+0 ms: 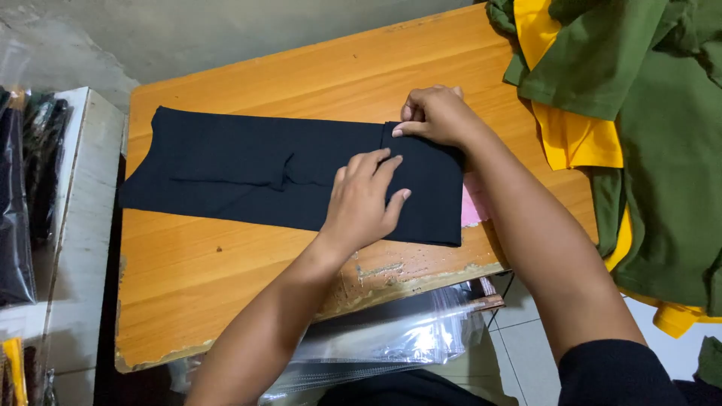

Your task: Folding a black t-shirt and placing it into a clear plastic adhesive bag.

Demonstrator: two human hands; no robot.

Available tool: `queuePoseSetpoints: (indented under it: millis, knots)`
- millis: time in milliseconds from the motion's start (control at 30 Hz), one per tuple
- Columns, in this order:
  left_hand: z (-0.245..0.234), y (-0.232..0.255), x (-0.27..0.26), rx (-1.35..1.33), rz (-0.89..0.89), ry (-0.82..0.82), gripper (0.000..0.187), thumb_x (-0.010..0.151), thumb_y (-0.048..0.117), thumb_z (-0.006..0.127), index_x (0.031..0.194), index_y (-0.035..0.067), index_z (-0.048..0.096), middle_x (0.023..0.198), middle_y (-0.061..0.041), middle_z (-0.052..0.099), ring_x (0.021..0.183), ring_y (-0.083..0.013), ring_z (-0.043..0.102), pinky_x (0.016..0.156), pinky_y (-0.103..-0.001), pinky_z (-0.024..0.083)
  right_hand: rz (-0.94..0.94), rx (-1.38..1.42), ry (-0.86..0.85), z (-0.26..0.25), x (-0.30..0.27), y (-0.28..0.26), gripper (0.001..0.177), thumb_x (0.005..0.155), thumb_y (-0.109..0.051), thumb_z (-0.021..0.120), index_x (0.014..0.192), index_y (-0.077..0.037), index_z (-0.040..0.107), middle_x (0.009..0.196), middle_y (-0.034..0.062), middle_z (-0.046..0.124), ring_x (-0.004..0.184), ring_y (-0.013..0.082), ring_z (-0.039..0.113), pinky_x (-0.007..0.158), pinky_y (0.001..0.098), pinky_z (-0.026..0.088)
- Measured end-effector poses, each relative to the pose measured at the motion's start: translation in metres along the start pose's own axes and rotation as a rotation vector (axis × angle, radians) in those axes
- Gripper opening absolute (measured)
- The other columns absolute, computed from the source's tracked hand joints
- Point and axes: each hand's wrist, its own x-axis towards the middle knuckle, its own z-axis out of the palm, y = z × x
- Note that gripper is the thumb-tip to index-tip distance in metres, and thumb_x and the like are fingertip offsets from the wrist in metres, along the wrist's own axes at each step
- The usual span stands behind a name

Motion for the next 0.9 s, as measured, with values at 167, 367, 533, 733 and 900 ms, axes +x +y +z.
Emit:
queuePoseSetpoints:
  millis: [167,367,533,733,900]
  knots:
    - [0.004,0.018,0.002,0.012,0.085,-0.083,0.060,0.099,0.035,0.060,0.143,-0.006,0.052,0.139,-0.030,0.054,0.135,-0.0437,0.046,0.108,-0.058,0.032,-0.014,-0.001,0.056,0.001,-0.003,0.001,0.033,0.083,-0.042,0.086,0.098,-0.019,0.069,0.080,-0.0012,0.067,0.094,0.0247,0.061,0.086,0.0403,0.031]
    - [0.020,0.043,-0.008,0.103,0.297,-0.026,0.079,0.098,0.056,0.047,0.143,-0.009,0.049,0.138,-0.033,0.053,0.136,-0.0462,0.048,0.116,-0.062,0.026,-0.309,0.012,0.074,-0.015,-0.008,-0.013,0.050,0.090,-0.042,0.079,0.124,-0.008,0.065,0.113,0.0170,0.068,0.116,0.0400,0.058,0.099,0.0498,0.042]
    - [0.020,0.059,-0.017,-0.006,0.392,-0.116,0.092,0.097,0.066,0.038,0.154,-0.006,0.038,0.151,-0.034,0.044,0.147,-0.0481,0.038,0.122,-0.064,0.019,-0.477,0.105,0.004,-0.024,-0.026,-0.039,0.063,0.093,-0.044,0.074,0.135,0.000,0.059,0.133,0.0283,0.060,0.130,0.0500,0.051,0.110,0.0560,0.041]
    - [0.017,0.050,-0.024,-0.076,0.306,-0.324,0.095,0.098,0.071,0.030,0.160,0.000,0.027,0.160,-0.032,0.034,0.153,-0.0493,0.024,0.123,-0.066,0.014,-0.419,0.030,-0.136,-0.010,-0.028,-0.042,0.088,0.094,-0.058,0.065,0.157,-0.003,0.038,0.154,0.0317,0.040,0.145,0.0528,0.031,0.119,0.0597,0.029]
    - [0.009,0.053,-0.024,-0.018,0.274,-0.416,0.087,0.097,0.073,0.027,0.160,0.014,0.036,0.163,-0.028,0.033,0.153,-0.0513,0.023,0.120,-0.070,0.012,-0.223,-0.215,-0.223,0.000,-0.020,-0.033,0.097,0.092,-0.080,0.045,0.163,-0.017,0.024,0.163,0.0215,0.029,0.154,0.0435,0.020,0.125,0.0577,0.016]
